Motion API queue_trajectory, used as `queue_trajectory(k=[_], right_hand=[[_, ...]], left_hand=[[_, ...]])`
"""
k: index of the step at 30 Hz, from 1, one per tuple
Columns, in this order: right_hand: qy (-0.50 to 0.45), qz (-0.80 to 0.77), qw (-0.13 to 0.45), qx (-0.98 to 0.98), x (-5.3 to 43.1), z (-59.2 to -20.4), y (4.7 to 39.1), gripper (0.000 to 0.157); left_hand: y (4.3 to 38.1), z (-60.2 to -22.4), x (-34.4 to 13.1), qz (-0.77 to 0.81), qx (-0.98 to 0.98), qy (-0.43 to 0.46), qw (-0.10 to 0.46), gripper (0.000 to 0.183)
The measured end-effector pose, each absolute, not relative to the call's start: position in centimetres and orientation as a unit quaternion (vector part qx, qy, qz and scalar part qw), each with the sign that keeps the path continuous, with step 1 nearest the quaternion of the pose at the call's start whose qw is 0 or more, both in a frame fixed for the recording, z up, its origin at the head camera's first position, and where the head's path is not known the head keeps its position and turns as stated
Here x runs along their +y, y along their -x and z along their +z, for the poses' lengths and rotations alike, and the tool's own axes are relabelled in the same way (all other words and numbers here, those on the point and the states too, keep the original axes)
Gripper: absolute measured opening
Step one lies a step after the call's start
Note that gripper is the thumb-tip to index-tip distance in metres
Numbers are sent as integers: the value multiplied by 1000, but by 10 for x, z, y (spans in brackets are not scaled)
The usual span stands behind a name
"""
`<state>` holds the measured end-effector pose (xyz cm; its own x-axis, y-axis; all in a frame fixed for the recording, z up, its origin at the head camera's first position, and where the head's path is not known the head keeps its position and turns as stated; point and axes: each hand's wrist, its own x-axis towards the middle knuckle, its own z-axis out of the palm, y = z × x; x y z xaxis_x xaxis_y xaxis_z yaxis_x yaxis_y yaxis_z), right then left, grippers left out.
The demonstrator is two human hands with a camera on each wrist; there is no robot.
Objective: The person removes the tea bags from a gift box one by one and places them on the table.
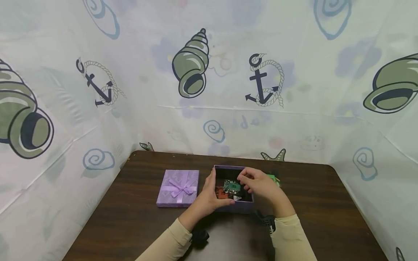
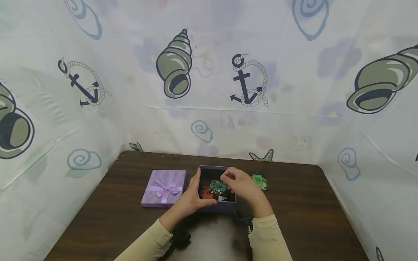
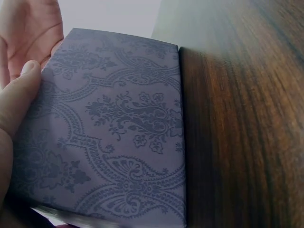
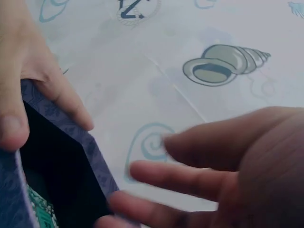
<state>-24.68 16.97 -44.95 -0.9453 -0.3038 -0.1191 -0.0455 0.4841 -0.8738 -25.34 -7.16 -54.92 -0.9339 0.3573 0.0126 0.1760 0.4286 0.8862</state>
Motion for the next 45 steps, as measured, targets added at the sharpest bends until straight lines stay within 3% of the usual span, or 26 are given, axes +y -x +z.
queue_trajectory(k=[20, 28, 45], right_hand=[[99, -249, 247, 931, 121, -456, 297, 25], [99, -248, 307, 913, 123, -460, 313, 47], [124, -220, 318, 914, 126, -467, 320, 58]], left_hand=[[252, -552, -76, 525, 828, -174, 97, 141], [251, -551, -76, 527, 826, -172, 103, 140], [251, -548, -75, 527, 826, -174, 97, 140]])
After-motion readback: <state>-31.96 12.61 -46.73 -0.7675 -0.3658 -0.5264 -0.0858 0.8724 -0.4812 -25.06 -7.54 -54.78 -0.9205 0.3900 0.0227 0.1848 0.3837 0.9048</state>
